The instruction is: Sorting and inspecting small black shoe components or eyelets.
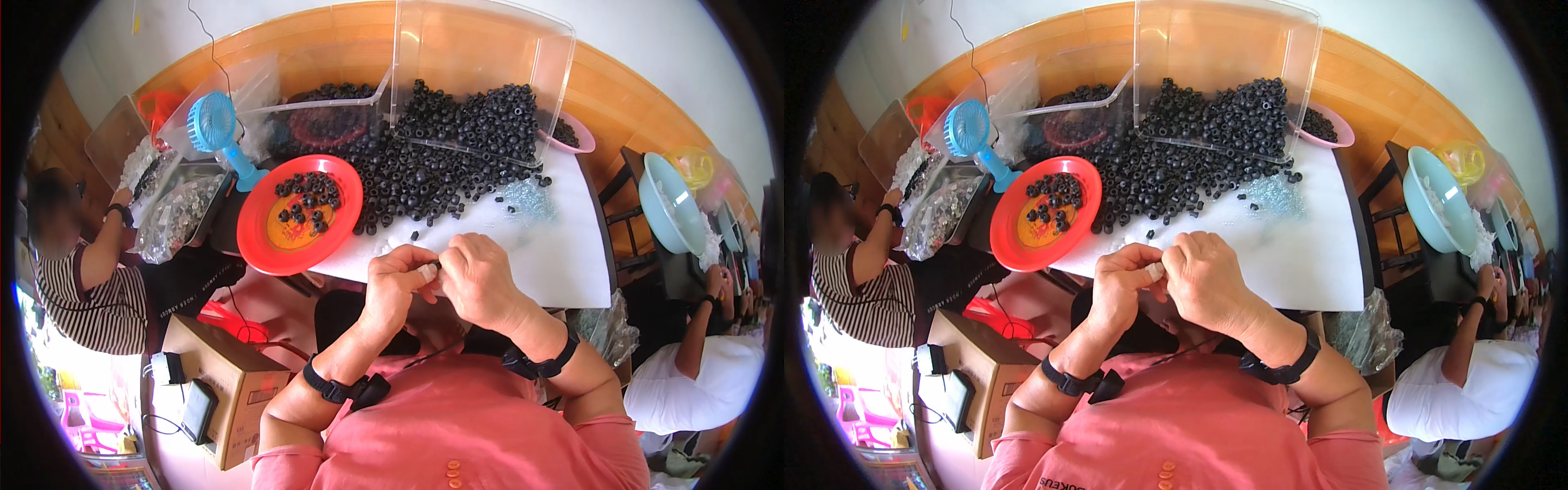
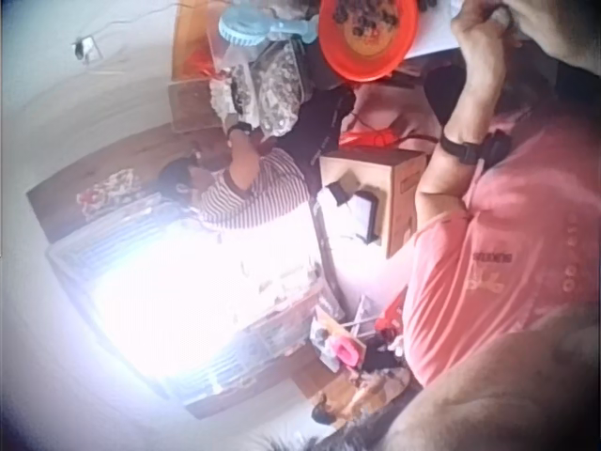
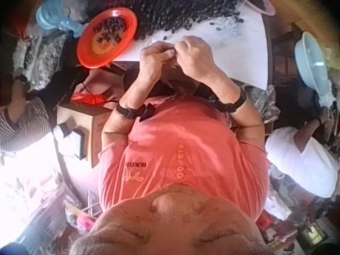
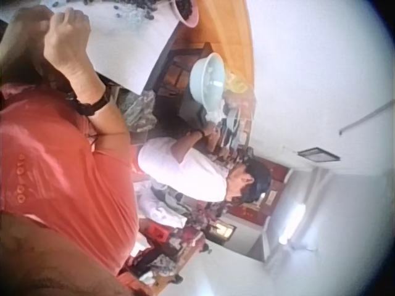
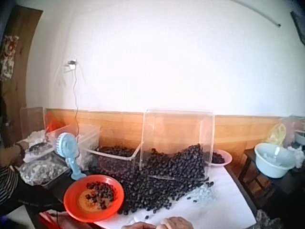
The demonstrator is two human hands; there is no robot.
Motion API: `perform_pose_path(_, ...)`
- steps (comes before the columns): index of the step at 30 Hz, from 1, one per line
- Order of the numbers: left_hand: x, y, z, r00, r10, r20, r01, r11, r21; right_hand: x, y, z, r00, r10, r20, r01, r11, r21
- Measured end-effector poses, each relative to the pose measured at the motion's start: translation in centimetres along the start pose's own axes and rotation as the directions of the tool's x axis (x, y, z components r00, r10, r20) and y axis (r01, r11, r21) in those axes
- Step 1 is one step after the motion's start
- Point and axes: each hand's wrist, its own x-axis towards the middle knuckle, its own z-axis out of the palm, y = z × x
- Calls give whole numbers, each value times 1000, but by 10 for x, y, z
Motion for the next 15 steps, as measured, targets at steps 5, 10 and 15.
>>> perform_pose_path(5,0,0,5,998,36,-47,-36,999,-18,-4,-10,13,990,91,-105,-96,995,-37)
perform_pose_path(10,0,1,7,999,22,-28,-21,1000,6,-6,-1,22,971,100,-218,-107,994,-21)
perform_pose_path(15,-4,28,9,988,-124,93,101,970,221,-7,9,10,976,74,-206,-77,997,-5)
